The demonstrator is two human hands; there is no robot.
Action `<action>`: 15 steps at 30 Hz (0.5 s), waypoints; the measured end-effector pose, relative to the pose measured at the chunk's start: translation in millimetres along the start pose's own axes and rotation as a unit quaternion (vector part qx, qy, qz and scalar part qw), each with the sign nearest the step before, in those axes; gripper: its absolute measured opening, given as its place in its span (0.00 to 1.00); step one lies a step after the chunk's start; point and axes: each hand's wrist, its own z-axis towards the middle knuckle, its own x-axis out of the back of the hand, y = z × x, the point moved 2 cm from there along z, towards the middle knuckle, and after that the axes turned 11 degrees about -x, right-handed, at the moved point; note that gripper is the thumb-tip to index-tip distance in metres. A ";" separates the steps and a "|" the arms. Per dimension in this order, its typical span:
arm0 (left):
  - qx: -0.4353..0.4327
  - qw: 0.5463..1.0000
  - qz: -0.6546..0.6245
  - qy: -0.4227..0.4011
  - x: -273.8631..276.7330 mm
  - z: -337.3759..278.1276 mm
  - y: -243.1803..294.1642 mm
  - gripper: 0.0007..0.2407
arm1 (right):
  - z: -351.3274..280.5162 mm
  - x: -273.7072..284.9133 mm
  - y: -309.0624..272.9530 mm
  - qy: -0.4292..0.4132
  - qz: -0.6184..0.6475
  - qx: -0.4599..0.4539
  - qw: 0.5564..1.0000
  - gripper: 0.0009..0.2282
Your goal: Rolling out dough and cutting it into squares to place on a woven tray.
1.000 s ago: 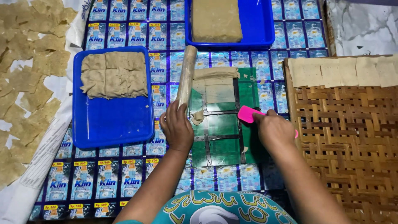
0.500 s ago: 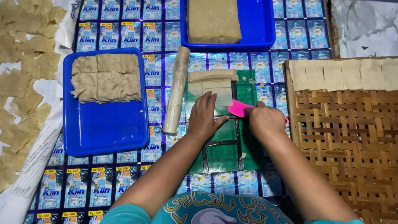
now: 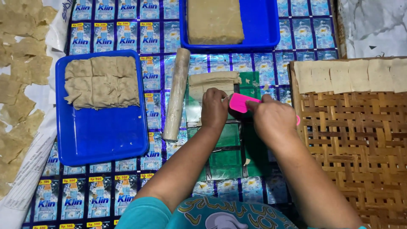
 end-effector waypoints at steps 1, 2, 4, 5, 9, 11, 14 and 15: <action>0.000 1.000 0.000 -0.002 3.8 1.5 -0.2 0.08 | -1.4 -3.4 4.6 -0.001 0.001 -0.001 1.000 0.17; 0.029 0.998 -0.043 0.028 8.6 2.6 -1.7 0.07 | -2.8 -7.1 9.7 -0.015 0.014 -0.017 1.000 0.15; 0.057 0.993 -0.085 0.058 14.4 5.1 -6.1 0.07 | -2.2 -27.6 18.8 -0.027 0.028 -0.032 0.999 0.14; 0.146 0.981 -0.110 0.065 15.4 3.4 -12.3 0.04 | -1.6 -45.3 22.5 -0.037 0.034 -0.026 0.998 0.13; 0.256 0.937 -0.183 0.148 31.7 4.3 -27.3 0.02 | -10.6 -74.3 14.5 -0.045 0.057 -0.031 0.997 0.23; 0.253 0.929 -0.208 0.174 46.6 6.4 -21.0 0.02 | -9.9 -77.6 7.1 -0.071 0.137 -0.033 0.988 0.21; 0.234 0.924 -0.229 0.200 72.5 11.4 -1.5 0.03 | -5.9 -95.6 -7.2 -0.080 0.332 -0.046 0.939 0.15; 0.222 0.928 -0.224 0.198 82.4 12.6 6.9 0.03 | -4.5 -103.6 -12.4 -0.068 0.443 -0.056 0.892 0.12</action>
